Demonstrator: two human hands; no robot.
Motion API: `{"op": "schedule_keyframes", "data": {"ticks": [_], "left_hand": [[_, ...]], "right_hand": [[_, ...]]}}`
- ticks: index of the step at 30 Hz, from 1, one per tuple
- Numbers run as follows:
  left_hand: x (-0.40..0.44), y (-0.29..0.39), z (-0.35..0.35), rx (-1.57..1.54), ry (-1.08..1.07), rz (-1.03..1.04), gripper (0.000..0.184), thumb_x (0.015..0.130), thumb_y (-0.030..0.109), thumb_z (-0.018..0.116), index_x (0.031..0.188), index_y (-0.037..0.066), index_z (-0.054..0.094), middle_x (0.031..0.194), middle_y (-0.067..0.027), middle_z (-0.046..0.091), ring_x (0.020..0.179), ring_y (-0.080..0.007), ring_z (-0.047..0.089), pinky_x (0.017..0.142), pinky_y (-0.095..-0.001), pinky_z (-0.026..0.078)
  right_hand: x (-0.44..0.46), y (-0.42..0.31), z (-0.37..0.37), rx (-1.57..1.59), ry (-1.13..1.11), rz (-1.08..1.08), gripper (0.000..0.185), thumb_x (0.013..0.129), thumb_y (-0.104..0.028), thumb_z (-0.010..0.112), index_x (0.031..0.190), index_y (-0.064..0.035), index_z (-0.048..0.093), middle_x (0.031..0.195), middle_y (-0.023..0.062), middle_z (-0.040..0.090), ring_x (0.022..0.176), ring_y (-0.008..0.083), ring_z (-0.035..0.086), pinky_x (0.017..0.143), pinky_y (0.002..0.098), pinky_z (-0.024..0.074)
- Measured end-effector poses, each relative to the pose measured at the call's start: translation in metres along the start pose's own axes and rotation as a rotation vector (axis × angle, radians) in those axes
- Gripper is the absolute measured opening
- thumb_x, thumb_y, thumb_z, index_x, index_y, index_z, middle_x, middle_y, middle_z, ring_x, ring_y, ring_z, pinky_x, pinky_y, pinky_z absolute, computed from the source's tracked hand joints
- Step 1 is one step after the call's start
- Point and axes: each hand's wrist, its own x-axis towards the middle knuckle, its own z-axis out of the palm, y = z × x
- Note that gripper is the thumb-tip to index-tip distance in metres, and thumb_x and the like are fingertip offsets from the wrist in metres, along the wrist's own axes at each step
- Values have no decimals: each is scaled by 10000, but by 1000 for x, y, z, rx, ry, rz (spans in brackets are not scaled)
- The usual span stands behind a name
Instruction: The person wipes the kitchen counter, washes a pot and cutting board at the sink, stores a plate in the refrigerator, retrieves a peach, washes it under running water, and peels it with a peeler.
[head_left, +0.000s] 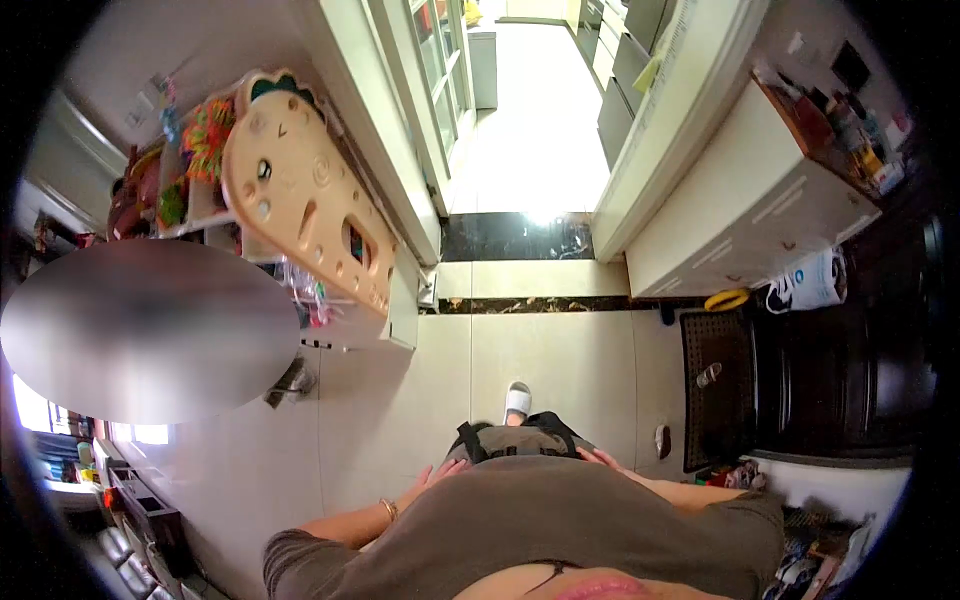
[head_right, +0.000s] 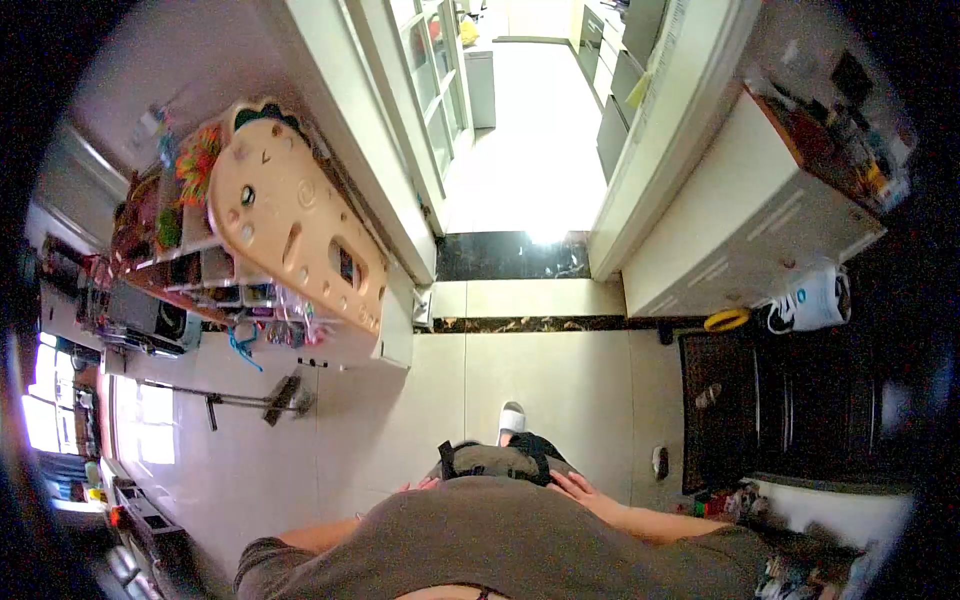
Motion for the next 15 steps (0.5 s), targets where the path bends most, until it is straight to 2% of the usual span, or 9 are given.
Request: {"op": "schedule_keyframes", "data": {"ticks": [1,2,5,7,9,11,14,15], "left_hand": [[12,-4,-16,-90,9,-10,706,871,467,430,1459,161,185,1531,-57,89,1413,-249,81,1069,-591,111],[26,-7,-37,-51,18,-4,707,873,473,427,1459,162,183,1532,-57,86,1413,-246,77,1071,-590,103],[81,-32,-92,29,14,-7,713,874,492,426,1460,170,180,1533,-53,75,1414,-242,69,1074,-588,92],[123,-68,-114,51,-46,-32,721,869,504,432,1461,183,177,1534,-44,62,1414,-243,66,1074,-587,99],[169,-114,-130,-675,107,53,724,862,517,437,1462,207,174,1536,-34,46,1414,-244,64,1067,-595,116],[207,-151,-163,-1023,170,122,727,856,527,442,1462,232,171,1537,-25,29,1414,-249,62,1062,-601,124],[276,-202,-240,-812,138,184,726,850,532,449,1462,255,171,1538,-18,9,1414,-264,58,1056,-608,124],[295,-214,-272,-643,126,173,723,851,531,449,1461,255,176,1538,-19,5,1414,-270,57,1055,-611,125]], "right_hand": [[8,-13,-50,-74,-38,-31,607,915,-175,404,1455,-155,128,1533,64,52,1393,302,112,1106,446,222],[18,-16,-86,-152,-75,-62,623,919,-191,389,1462,-156,88,1536,67,31,1394,297,109,1114,448,202],[60,12,-156,-1315,-139,-165,608,929,-252,351,1461,-119,90,1534,103,2,1399,287,99,1121,453,174],[95,34,-211,-995,-53,-227,619,931,-277,355,1462,-107,86,1531,113,11,1401,284,88,1123,453,162],[128,45,-269,-652,25,-275,633,933,-302,358,1464,-94,83,1527,123,20,1403,280,77,1124,454,150],[159,54,-317,-313,115,-306,649,934,-327,362,1465,-82,80,1523,134,30,1405,277,66,1126,454,137],[200,117,-352,-979,130,-152,619,941,-344,354,1462,-96,130,1517,135,53,1408,253,52,1126,458,123],[209,126,-376,-1103,127,-138,618,941,-338,359,1462,-97,131,1517,129,64,1407,259,58,1127,457,125]]}}
